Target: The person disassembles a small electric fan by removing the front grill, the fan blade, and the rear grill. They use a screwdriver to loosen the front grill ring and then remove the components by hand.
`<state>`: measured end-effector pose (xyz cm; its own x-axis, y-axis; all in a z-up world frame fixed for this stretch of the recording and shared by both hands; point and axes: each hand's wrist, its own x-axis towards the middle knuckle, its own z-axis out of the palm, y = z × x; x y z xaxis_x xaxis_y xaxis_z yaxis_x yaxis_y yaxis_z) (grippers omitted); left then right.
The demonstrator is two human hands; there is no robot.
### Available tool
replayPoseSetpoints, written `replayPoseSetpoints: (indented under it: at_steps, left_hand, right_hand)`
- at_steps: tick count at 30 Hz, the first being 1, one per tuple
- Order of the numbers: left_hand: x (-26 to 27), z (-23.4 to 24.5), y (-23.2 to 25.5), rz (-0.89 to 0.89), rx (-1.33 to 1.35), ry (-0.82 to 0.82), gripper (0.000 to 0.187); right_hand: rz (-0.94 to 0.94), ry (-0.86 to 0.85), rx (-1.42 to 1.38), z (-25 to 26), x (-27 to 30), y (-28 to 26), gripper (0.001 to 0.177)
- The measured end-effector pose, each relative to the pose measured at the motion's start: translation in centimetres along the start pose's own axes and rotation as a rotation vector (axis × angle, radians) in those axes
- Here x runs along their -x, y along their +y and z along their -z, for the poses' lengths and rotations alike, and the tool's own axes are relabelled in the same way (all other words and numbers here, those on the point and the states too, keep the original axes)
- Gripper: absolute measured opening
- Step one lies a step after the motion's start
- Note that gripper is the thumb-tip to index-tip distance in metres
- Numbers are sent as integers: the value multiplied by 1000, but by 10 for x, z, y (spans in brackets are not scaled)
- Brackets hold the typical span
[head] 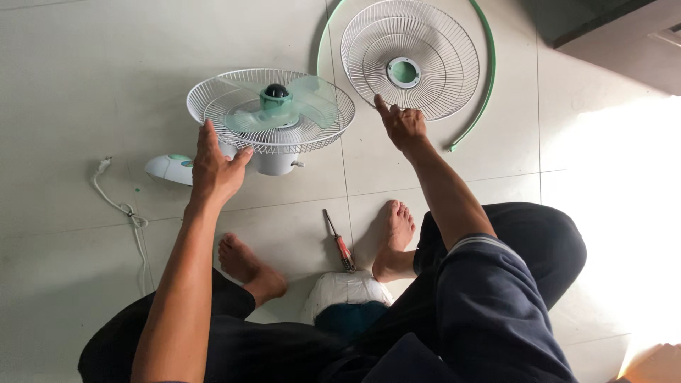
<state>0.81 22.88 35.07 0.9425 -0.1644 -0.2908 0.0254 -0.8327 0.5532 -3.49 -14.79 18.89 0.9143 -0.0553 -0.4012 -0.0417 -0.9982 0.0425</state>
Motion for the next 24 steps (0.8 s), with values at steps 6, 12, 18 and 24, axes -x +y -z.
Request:
replayPoseSetpoints:
  at_steps: [6,12,18,24]
  left_hand:
    - [6,11,16,129,56,-70,87]
    - [6,16,25,153,-38,-122,88]
    - [4,14,27,135,-84,-81,87]
    - [0,2,11,176,90,34,83]
  right_hand:
    - [-72,64,-35,-19,-8,9,61]
    - [-111,172,-211,-16,-26,9,54]
    - [-145,256,-102,-22,-46,19,41]
    - [-141,519,60,-29,-42,21,58]
